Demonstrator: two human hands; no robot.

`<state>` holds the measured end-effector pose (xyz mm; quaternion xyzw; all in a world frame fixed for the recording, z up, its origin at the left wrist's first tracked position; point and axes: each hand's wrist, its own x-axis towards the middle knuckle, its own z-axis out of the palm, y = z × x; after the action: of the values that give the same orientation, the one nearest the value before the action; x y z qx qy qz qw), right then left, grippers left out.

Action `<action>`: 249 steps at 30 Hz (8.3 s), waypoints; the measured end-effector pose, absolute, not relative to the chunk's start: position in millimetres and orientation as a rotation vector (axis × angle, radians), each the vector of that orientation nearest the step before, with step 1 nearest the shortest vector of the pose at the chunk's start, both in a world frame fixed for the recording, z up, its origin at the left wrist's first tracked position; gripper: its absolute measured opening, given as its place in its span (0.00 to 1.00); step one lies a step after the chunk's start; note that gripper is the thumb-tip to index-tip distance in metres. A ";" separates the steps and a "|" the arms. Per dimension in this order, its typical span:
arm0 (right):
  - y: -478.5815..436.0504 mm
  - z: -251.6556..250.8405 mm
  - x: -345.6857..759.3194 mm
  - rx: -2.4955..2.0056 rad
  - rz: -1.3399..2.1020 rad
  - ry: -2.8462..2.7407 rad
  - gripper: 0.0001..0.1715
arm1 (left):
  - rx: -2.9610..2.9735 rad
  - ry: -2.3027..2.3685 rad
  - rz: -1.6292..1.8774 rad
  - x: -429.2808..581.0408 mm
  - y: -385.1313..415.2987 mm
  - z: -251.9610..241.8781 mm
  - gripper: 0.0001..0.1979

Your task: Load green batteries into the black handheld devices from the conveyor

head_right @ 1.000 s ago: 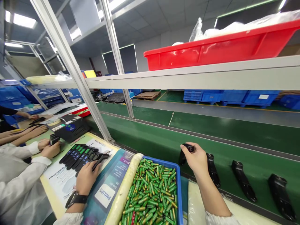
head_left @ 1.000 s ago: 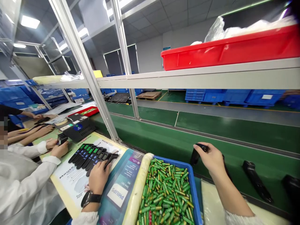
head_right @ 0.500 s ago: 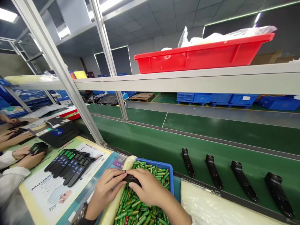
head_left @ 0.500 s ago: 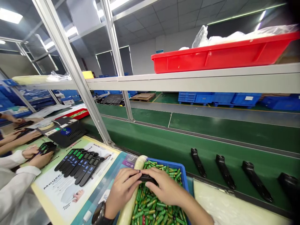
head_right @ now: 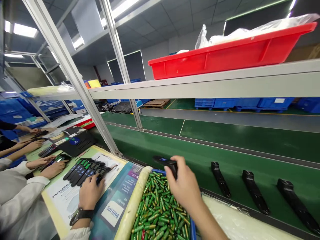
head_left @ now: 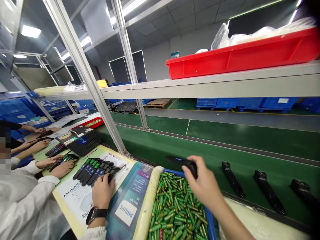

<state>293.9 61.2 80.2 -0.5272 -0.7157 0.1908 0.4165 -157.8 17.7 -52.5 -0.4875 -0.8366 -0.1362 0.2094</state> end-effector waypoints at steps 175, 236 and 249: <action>38.2 33.2 267.6 -0.769 0.206 -2.054 0.18 | -1.619 -2.103 -1.197 -115.6 -6.6 -40.9 0.26; 119.3 24.2 348.4 -1.839 0.488 -1.792 0.43 | -2.184 -1.984 -1.420 -67.3 -20.8 -32.6 0.20; 28.5 41.6 250.3 -0.816 0.306 -2.154 0.17 | -1.944 -1.994 -1.149 -98.3 3.9 -32.1 0.22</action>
<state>250.3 28.5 41.6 -0.3222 -0.8506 0.1210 0.3976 -98.3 3.9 -32.1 -0.6439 -0.6606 -0.3805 0.0646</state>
